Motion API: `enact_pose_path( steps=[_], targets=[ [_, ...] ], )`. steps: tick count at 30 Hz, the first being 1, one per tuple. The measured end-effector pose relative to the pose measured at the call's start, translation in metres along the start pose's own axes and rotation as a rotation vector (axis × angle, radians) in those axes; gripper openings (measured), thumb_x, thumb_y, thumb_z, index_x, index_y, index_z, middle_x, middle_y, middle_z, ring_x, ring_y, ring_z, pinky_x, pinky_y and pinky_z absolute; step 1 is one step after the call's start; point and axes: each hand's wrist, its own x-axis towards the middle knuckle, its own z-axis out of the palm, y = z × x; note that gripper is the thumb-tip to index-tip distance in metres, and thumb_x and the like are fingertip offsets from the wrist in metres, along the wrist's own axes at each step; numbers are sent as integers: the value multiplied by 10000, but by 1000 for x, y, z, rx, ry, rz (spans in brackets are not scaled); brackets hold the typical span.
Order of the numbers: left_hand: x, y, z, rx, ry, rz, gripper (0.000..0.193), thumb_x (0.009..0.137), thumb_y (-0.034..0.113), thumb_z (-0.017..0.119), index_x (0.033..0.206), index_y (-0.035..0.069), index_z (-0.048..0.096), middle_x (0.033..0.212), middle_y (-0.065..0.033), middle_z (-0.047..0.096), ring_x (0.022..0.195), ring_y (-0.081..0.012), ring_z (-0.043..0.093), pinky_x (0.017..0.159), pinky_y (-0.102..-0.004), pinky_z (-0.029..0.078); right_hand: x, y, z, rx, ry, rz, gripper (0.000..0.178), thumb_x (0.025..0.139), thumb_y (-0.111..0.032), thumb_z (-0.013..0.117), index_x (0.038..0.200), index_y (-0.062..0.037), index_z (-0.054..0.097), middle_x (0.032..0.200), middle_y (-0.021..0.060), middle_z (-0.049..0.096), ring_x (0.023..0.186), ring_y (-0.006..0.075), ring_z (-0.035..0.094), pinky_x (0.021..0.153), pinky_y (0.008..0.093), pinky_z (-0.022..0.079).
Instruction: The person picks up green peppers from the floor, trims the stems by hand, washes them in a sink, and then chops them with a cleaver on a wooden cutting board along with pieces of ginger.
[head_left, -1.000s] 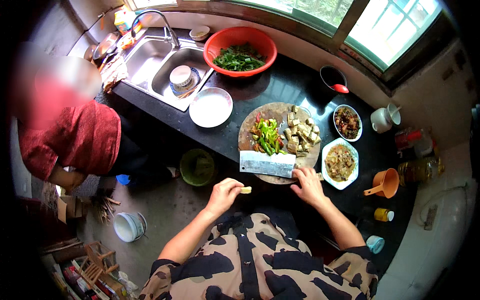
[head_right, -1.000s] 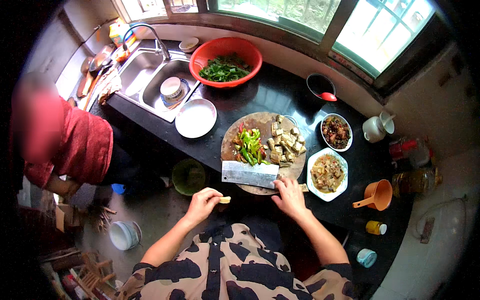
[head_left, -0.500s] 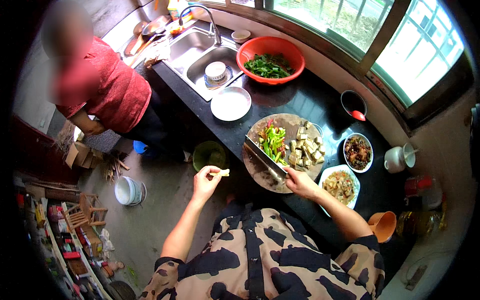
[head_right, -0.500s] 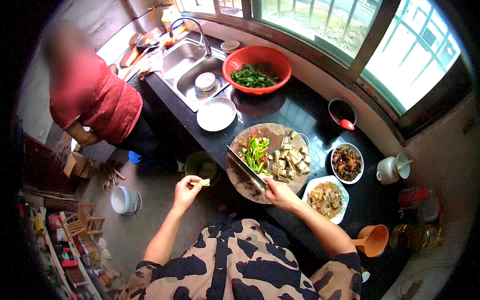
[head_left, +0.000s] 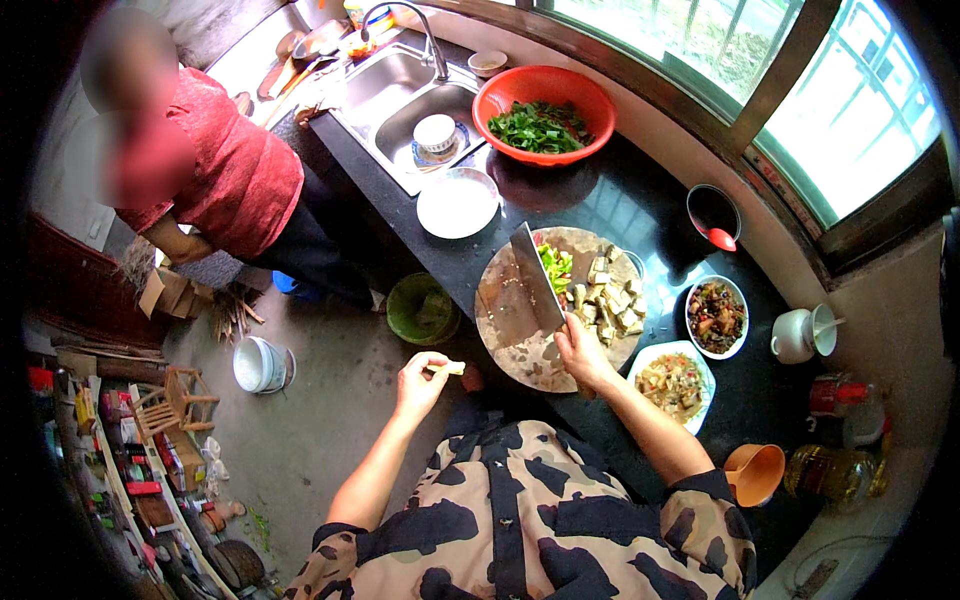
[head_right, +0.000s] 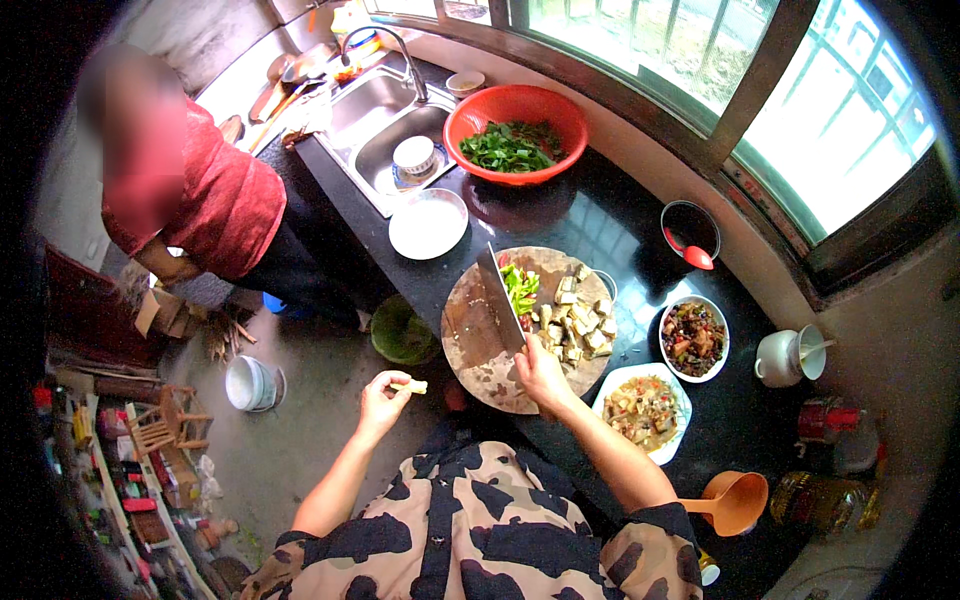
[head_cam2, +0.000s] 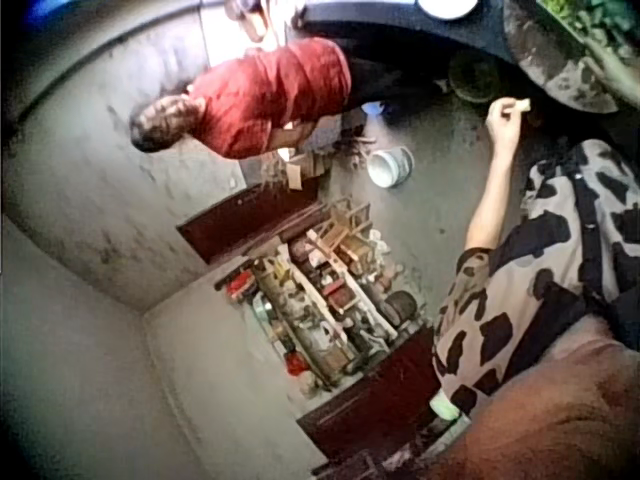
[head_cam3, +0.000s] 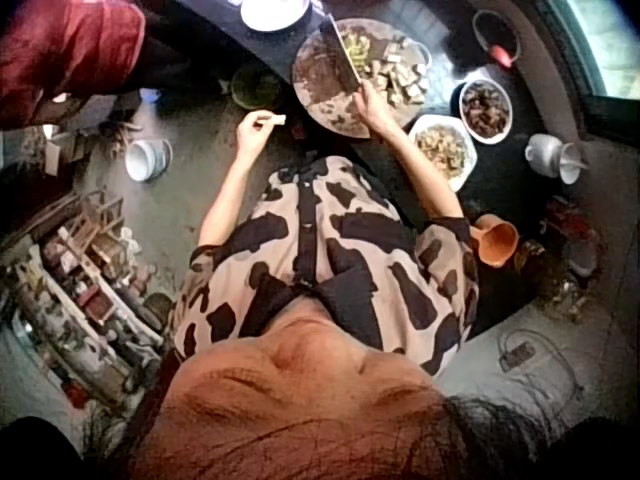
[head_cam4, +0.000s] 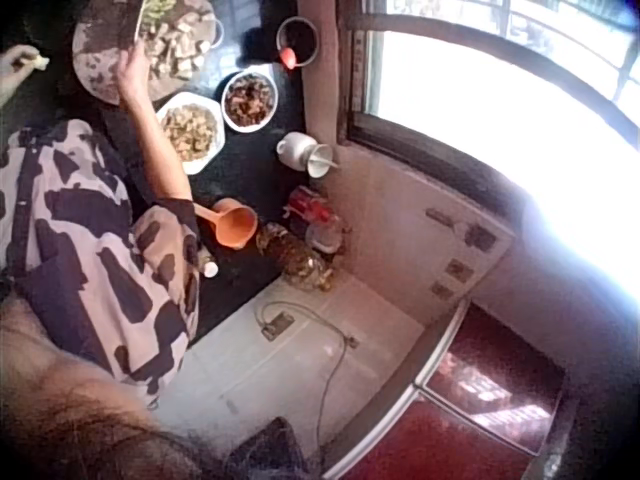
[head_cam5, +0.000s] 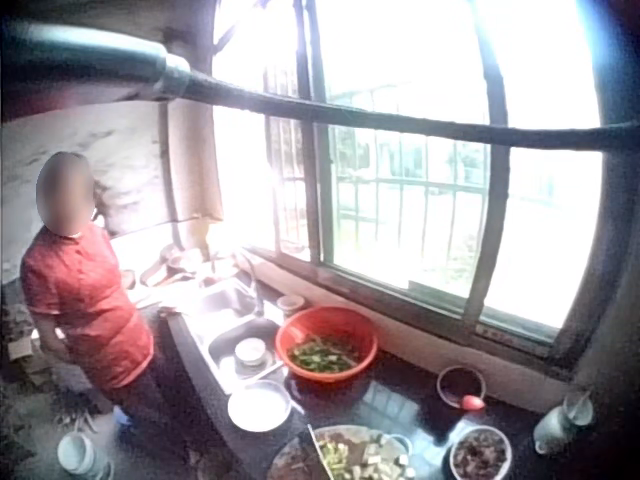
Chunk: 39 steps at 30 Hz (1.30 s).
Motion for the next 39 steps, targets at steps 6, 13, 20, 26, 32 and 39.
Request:
enact_pose_path(
  steps=[6,13,20,26,32,39],
  targets=[
    [14,13,17,-30,-18,10,151,729,-34,606,863,34,609,917,-47,608,787,-128,614,619,-222,493,-36,-5,-12,236,25,47,351,874,-147,500,1202,-30,453,702,87,540,627,151,515,599,299,444],
    [31,36,39,-58,-97,111,133,723,-56,608,837,12,597,940,-54,596,809,-124,605,640,-218,491,-117,-3,-41,371,176,305,339,910,-109,435,1245,-62,417,644,7,472,493,87,471,437,236,414],
    [52,65,83,81,-236,485,115,705,-6,591,808,47,592,870,-79,601,868,-279,569,771,-353,460,-123,1,-39,294,69,426,355,915,-119,440,1260,-50,395,647,12,470,502,94,480,444,251,429],
    [64,70,119,278,-297,723,150,694,36,631,836,78,604,866,-60,586,860,-256,559,760,-350,472,-117,-4,-44,241,59,397,338,908,-106,447,1235,-38,395,619,21,471,483,112,496,439,277,438],
    [82,68,139,399,-241,819,137,700,66,609,836,86,610,855,-44,558,855,-238,545,747,-338,471,-120,-14,-49,99,46,411,348,890,-99,465,1225,-28,400,673,89,537,527,186,553,490,321,457],
    [114,71,147,491,-140,838,106,714,87,600,820,83,603,841,-45,558,846,-230,549,718,-340,475,-119,4,-44,27,65,294,369,861,-88,481,1215,-7,415,890,222,585,870,385,581,775,405,449]
  ],
)
